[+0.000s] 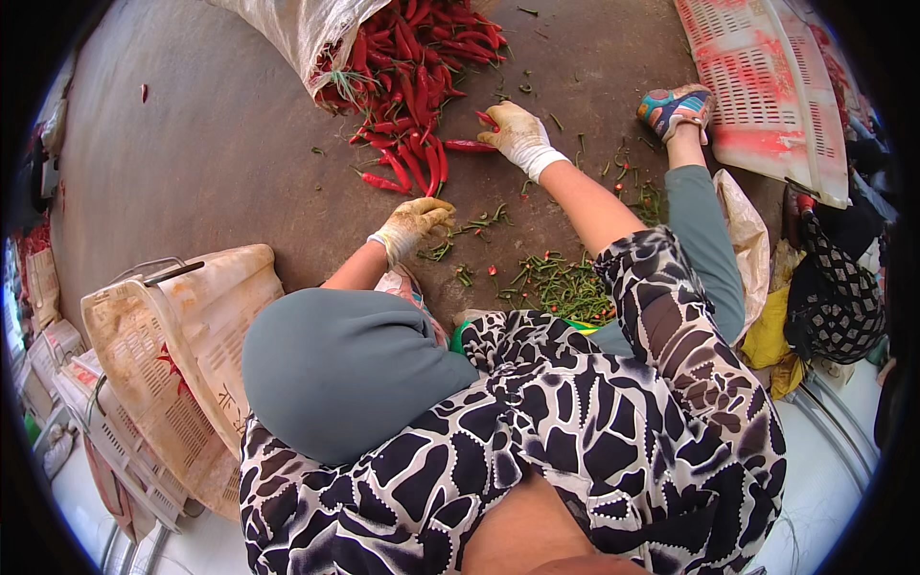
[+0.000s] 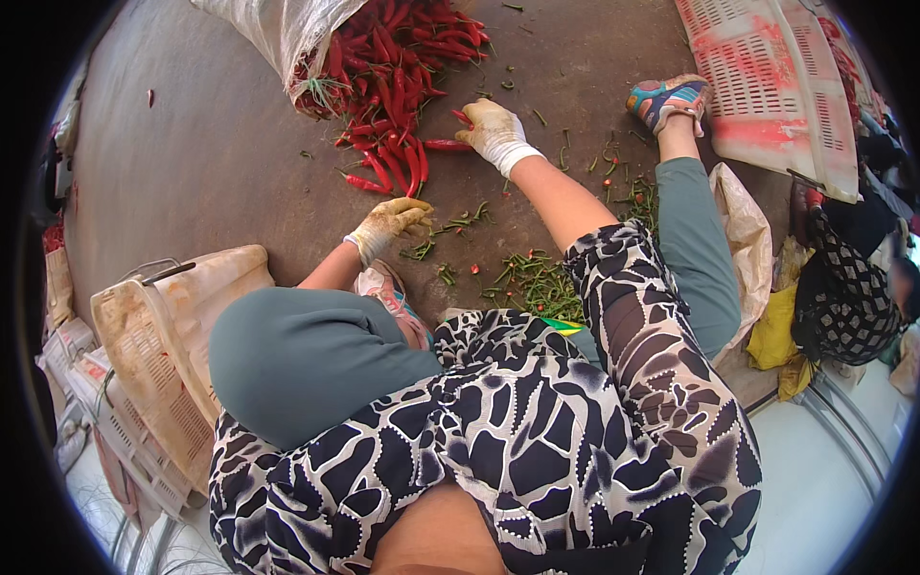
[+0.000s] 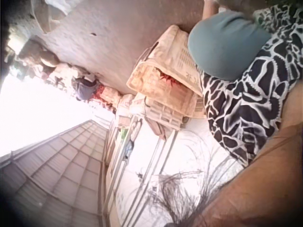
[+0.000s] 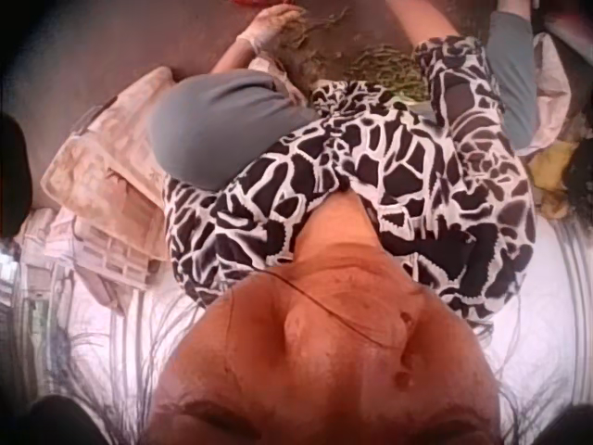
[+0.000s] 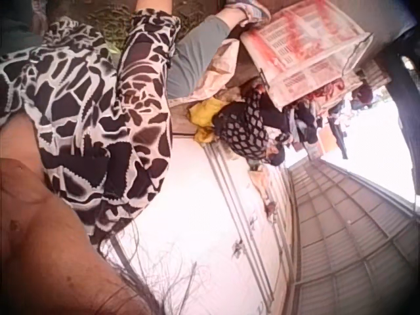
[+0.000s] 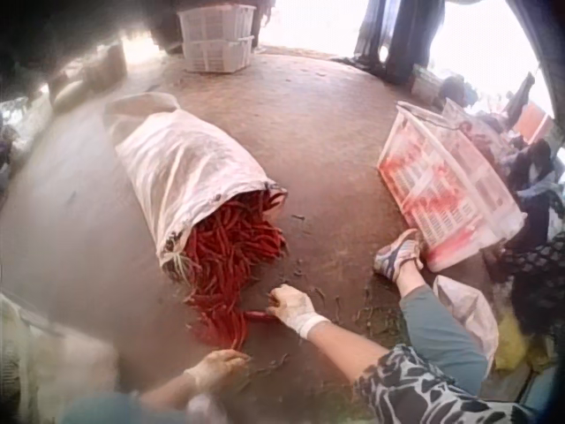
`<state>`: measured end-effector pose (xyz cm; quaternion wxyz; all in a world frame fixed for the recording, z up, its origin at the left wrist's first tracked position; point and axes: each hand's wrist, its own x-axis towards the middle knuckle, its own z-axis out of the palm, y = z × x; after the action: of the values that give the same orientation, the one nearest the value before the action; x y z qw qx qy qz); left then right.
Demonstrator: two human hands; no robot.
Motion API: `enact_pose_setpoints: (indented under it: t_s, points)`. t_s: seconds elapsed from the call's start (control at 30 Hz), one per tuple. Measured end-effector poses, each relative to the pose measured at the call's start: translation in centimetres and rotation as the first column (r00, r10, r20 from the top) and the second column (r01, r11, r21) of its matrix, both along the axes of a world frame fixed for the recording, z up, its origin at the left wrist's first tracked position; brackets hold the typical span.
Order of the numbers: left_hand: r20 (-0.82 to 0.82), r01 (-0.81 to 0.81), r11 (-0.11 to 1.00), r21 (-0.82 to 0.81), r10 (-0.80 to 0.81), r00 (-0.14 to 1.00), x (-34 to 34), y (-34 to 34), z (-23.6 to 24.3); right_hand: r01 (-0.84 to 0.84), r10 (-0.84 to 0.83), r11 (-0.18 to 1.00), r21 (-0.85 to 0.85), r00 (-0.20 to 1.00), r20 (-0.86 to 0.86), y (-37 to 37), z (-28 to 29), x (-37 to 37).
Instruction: The person sits on the floor and removes stems from red chilies, placing the cleaned chilies into a basket. The person also empties a sack of chilies onto the floor to continue processing.
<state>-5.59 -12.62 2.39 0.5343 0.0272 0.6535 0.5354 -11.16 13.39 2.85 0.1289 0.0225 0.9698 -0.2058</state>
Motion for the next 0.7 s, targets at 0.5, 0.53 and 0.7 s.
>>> enact_pose_setpoints:
  t_s: [0.5, 0.53, 0.7]
  points:
    - [0.258, -0.445, 0.889, 0.105, 0.408, 0.876, 0.8, 1.8, 0.4, 0.112, -0.023, 0.950, -0.292, 0.956, 0.291, -6.2, 2.7, 11.2]
    - [0.177, -0.387, 0.919, 0.075, 0.370, 0.912, 0.9, 1.8, 0.3, 0.105, -0.022, 0.949, -0.298, 0.963, 0.267, -6.3, 2.8, 11.3]
    - [-0.854, 0.047, 0.998, 0.047, 0.016, 0.521, 1.3, 1.0, -1.0, 0.527, 0.055, 0.677, -0.513, 0.659, 0.750, -6.6, 3.7, 11.4]
